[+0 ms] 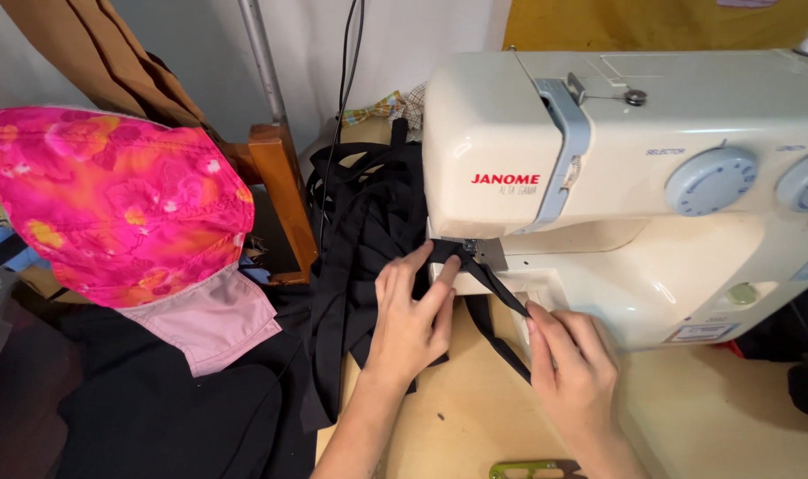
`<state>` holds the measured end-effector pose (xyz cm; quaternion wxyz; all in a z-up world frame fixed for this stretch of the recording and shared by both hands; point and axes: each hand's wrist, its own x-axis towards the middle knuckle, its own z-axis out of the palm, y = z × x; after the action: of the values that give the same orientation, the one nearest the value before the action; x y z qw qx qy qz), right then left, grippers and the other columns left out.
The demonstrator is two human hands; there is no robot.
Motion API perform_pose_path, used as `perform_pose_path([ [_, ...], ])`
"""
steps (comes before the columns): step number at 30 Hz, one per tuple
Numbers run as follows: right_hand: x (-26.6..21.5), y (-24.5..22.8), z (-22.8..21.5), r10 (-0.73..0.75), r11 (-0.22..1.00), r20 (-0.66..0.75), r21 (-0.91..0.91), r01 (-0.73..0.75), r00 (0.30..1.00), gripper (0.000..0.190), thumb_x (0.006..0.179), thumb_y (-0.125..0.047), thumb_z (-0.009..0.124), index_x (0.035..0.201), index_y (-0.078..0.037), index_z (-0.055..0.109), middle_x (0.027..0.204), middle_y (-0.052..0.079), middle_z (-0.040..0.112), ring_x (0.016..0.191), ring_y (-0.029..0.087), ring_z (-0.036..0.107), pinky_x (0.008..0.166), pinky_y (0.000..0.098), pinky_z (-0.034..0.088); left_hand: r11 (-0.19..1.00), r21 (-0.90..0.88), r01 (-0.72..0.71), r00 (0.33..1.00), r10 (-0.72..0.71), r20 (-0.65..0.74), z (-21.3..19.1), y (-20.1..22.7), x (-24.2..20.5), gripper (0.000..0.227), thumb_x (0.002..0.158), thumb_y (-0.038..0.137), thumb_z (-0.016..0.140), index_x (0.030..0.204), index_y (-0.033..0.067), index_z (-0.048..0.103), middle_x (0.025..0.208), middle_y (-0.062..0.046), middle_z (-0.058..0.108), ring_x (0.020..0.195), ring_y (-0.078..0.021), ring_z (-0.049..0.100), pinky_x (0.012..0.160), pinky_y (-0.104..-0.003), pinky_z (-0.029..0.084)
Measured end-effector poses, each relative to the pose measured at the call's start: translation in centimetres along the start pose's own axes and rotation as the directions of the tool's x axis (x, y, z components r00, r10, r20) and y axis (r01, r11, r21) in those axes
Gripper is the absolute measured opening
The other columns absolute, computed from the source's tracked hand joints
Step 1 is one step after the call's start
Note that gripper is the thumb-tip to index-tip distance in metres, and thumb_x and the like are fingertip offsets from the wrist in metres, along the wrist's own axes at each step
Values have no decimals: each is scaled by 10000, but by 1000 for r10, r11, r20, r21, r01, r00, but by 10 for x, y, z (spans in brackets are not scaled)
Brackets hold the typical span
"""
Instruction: Feeding long black fabric strips through a sewing machine and organizing the finished strips.
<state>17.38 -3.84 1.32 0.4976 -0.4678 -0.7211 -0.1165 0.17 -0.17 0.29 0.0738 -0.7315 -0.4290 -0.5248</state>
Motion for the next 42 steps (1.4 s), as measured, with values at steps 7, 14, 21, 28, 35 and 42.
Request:
perform_pose_path([
  [7, -3, 0, 2, -5, 1000, 25, -2, 5, 1000, 264, 799, 57, 582, 1045, -36, 604, 887, 73, 583, 745, 197, 582, 640, 301, 470, 1000, 19, 5, 1000, -5, 24, 2, -4, -4, 420, 736, 32, 613, 1148, 105, 573, 1176, -170, 517, 982, -280, 508, 875, -383, 361],
  [14, -13, 1, 10, 3, 999, 111, 34, -6, 994, 360, 779, 110, 498, 1075, -62, 611, 831, 91, 539, 706, 197, 575, 618, 306, 466, 999, 15, -33, 999, 34, -29, 6, -13, -9, 435, 770, 24, 661, 1188, 25, 544, 1083, -116, 554, 894, -224, 540, 866, -349, 394],
  [21, -14, 0, 15, 53, 995, 139, 74, -63, 989, 309, 718, -70, 696, 1019, -59, 625, 717, 49, 526, 511, 157, 499, 480, 289, 411, 986, -104, 134, 990, -137, -29, 5, -9, -7, 563, 704, 114, 690, 1201, -30, 468, 1210, -203, 483, 1018, -305, 491, 869, -355, 375],
  [28, -12, -1, 13, 45, 994, 177, 87, -61, 983, 282, 726, -60, 688, 1003, -46, 634, 696, 47, 534, 507, 160, 493, 478, 286, 415, 881, -264, 394, 917, -354, 187, 7, -15, -3, 604, 796, 203, 618, 1302, -46, 401, 1136, -134, 516, 917, -241, 470, 879, -334, 335],
  [35, -11, 0, 14, 23, 988, 172, 144, -49, 985, 245, 747, -50, 670, 989, -37, 631, 702, 45, 532, 515, 142, 489, 466, 269, 404, 918, -156, 364, 930, -348, 119, 1, -20, -4, 303, 716, 136, 602, 995, 20, 582, 828, -61, 548, 779, -216, 436, 749, -317, 298],
  [42, -8, 2, 12, 91, 980, 171, 157, -118, 981, 243, 746, -53, 674, 987, -43, 646, 675, 33, 526, 431, 104, 423, 399, 256, 358, 770, -433, 468, 875, -473, 105, 5, -29, -13, 48, 711, 51, 583, 707, 8, 604, 630, -44, 473, 601, -131, 451, 551, -252, 354],
])
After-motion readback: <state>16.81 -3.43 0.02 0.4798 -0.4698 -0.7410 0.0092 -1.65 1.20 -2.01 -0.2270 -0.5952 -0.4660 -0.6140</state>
